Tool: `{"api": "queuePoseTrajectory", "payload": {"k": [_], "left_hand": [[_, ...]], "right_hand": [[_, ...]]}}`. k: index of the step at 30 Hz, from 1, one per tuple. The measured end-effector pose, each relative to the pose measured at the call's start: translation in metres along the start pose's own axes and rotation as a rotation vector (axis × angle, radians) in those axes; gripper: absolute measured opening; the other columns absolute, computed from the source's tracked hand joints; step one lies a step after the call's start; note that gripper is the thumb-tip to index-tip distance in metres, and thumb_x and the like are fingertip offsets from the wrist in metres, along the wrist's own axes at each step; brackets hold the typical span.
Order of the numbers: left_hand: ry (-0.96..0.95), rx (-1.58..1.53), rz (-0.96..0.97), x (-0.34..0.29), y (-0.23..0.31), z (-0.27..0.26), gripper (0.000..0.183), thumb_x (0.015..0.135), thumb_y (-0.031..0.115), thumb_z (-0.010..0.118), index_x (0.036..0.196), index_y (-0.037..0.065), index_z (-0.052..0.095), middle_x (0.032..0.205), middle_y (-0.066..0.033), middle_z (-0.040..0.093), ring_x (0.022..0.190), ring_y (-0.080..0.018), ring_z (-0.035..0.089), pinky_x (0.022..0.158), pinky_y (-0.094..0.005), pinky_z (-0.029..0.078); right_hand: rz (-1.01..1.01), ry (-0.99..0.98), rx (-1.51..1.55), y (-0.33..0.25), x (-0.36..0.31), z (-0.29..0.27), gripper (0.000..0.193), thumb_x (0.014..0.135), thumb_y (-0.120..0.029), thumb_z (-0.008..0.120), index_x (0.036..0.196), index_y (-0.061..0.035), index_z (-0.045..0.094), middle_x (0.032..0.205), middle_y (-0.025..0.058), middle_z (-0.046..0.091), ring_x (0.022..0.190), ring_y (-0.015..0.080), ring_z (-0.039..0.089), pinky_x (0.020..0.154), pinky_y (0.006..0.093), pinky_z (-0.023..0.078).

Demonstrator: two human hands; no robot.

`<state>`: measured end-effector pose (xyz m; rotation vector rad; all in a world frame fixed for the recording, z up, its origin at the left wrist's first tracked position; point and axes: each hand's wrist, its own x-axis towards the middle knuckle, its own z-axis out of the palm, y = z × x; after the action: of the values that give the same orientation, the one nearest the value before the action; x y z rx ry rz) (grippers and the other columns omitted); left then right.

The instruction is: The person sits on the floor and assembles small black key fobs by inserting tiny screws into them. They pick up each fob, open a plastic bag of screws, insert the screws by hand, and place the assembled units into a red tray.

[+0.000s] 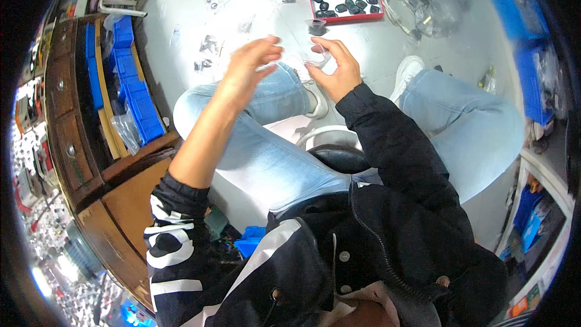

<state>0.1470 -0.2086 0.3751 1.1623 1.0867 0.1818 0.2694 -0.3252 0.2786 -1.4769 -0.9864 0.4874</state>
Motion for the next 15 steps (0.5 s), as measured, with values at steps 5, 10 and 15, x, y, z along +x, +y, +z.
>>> {"api": "queuePoseTrajectory", "payload": {"k": [5,10,15], "left_hand": [[-0.011,0.463,0.197,0.022,-0.050,0.040,0.057,0.070,0.023,0.068,0.116,-0.001,0.047,0.090,-0.0111,0.058,0.080,-0.0188,0.058,0.072,-0.0297,0.046],[0.040,0.623,0.302,0.033,-0.055,0.038,0.048,0.067,0.012,0.065,0.110,-0.001,0.052,0.071,-0.0152,0.060,0.067,-0.0253,0.061,0.062,-0.0329,0.048],[0.141,1.162,0.406,0.076,-0.042,-0.003,0.021,0.074,0.021,0.059,0.089,0.006,0.062,0.081,-0.0119,0.063,0.074,-0.0284,0.060,0.068,-0.0369,0.047]], "right_hand": [[0.034,-0.040,-0.098,0.002,-0.003,0.007,0.047,0.060,-0.002,0.066,0.105,-0.0047,0.053,0.088,0.0120,0.053,0.083,0.0269,0.053,0.075,0.0338,0.043],[0.068,-0.104,-0.154,0.017,-0.008,0.008,0.056,0.060,-0.008,0.070,0.112,-0.0032,0.049,0.096,0.0138,0.051,0.088,0.0266,0.052,0.078,0.0345,0.043],[0.202,-0.046,-0.233,0.068,-0.006,0.007,0.052,0.066,-0.016,0.070,0.111,-0.0012,0.050,0.102,0.0141,0.052,0.092,0.0270,0.052,0.082,0.0354,0.042]]}}
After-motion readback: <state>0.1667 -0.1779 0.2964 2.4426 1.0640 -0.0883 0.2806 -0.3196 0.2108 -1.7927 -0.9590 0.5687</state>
